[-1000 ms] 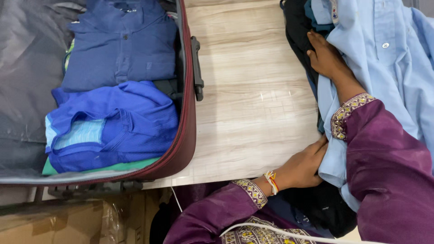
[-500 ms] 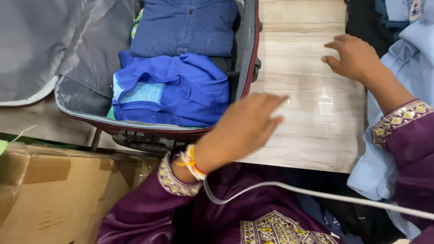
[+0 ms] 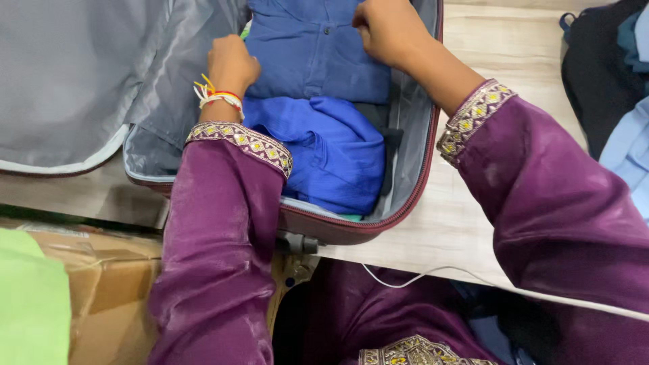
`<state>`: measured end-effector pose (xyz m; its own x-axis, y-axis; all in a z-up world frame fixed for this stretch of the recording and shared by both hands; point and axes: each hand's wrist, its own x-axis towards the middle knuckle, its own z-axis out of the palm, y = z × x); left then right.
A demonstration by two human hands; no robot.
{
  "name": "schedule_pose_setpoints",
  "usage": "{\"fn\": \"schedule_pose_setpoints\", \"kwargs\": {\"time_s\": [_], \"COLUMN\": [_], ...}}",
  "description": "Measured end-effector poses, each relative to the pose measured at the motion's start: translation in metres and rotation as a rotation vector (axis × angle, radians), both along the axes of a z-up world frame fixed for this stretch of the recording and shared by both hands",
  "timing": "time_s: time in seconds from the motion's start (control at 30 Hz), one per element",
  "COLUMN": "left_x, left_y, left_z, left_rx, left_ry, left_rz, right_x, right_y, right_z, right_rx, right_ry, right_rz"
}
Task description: The person folds several shirts and placing them one by one into an open suitcase.
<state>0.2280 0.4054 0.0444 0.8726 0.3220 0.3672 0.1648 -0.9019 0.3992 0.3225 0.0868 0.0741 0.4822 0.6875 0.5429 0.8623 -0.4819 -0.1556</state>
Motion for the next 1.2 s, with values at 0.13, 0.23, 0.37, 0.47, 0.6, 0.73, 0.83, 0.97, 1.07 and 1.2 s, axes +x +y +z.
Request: {"fn": "schedule_pose_setpoints", "kwargs": {"time_s": [0.13,0.23,0.37,0.47,0.6,0.73,0.83,0.97,1.07,1.2], "left_x": [0.019,0.032,0.039,0.039,0.037,0.033,0.028,0.025,0.024,0.052], "left_y": [0.028,0.024,0.021,0.022,0.025,0.025,0.021,0.015,0.018,0.039], "left_z": [-0.019,-0.022,-0.023,-0.032,-0.039,-0.034,-0.025,-0.017,-0.015,-0.045], "left_rx": [-0.024,-0.070,-0.172,-0.153,-0.090,-0.069,-0.261,-0.475,-0.408,-0.245], "left_ry": [0.176,0.269,0.367,0.385,0.460,0.369,0.454,0.452,0.453,0.184], "left_rz": [0.110,0.047,0.091,0.110,0.135,0.134,0.171,0.155,0.227,0.135], "right_x": [0.049,0.064,0.050,0.029,0.013,0.012,0.022,0.035,0.042,0.046], "right_y": [0.009,0.011,0.015,0.014,0.018,0.016,0.015,0.009,0.004,-0.004], "right_z": [-0.028,-0.036,-0.020,-0.001,0.011,0.007,-0.001,-0.011,-0.015,-0.019], "right_rx": [-0.112,-0.270,-0.408,-0.475,-0.407,-0.206,-0.198,-0.316,-0.425,-0.332], "right_ry": [0.114,0.072,0.378,0.643,0.905,1.143,1.220,1.297,1.200,1.104], "right_rz": [-0.118,-0.216,-0.333,-0.539,-0.601,-0.516,-0.571,-0.587,-0.524,-0.387]}}
